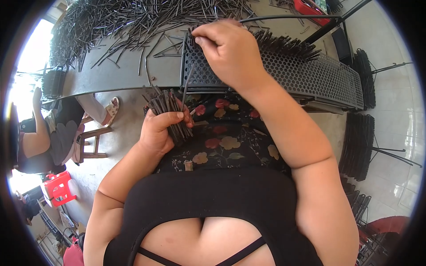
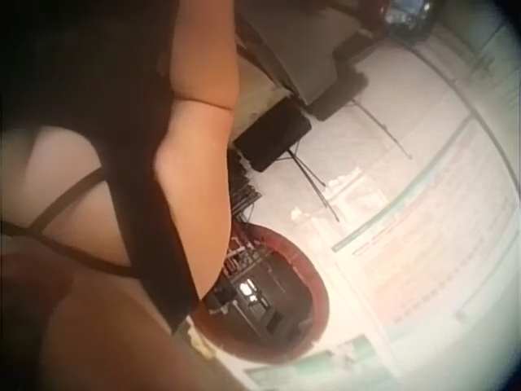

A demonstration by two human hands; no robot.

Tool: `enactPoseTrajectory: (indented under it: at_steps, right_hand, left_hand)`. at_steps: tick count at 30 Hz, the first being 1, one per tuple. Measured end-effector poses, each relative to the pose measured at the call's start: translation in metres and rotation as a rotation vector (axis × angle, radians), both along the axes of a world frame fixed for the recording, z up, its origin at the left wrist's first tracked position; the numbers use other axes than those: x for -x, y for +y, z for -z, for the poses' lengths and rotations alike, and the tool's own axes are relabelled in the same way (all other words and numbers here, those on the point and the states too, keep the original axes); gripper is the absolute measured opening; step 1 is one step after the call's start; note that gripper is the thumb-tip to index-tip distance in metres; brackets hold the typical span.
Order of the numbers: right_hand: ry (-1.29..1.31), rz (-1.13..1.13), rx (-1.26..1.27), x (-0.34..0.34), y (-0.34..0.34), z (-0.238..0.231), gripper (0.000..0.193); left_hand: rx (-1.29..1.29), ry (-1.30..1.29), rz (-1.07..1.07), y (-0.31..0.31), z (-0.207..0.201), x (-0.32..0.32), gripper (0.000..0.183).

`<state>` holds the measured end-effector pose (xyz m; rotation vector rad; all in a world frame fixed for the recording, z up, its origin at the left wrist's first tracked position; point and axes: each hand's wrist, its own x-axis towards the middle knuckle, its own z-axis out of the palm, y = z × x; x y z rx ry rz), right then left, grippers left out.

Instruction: Organizing thin metal rods by placing them individually into a perforated rack.

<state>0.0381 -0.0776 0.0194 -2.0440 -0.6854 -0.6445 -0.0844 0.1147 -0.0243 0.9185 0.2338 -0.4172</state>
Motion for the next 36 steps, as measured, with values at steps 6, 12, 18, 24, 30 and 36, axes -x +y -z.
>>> enactPoseTrajectory:
  at_steps: [6, 12, 18, 24, 30, 36]
  right_hand:
    - [1.044, -0.289, -0.482, 0.044, 0.002, -0.021, 0.026]
    - [0.106, 0.207, -0.188, 0.004, -0.007, -0.02, 0.03]
    - [0.031, 0.11, -0.203, 0.004, -0.005, -0.007, 0.03]
    - [0.0, 0.165, -0.105, 0.005, -0.007, -0.009, 0.028]
    - [-0.555, 0.057, 0.214, -0.021, -0.025, 0.021, 0.028]
    - [0.923, -0.464, -0.12, 0.051, -0.005, -0.015, 0.026]
  left_hand:
    - [0.003, -0.038, 0.047, -0.006, -0.013, -0.005, 0.014]
    - [-0.156, 0.039, 0.165, -0.015, -0.008, -0.006, 0.014]
    - [-0.153, 0.04, 0.227, -0.019, -0.008, -0.006, 0.016]
    - [-0.133, 0.046, 0.198, -0.017, -0.006, -0.004, 0.016]
    - [-0.118, 0.053, 0.212, -0.019, -0.01, -0.006, 0.017]
    - [-0.126, -0.081, 0.263, -0.018, -0.016, -0.004, 0.026]
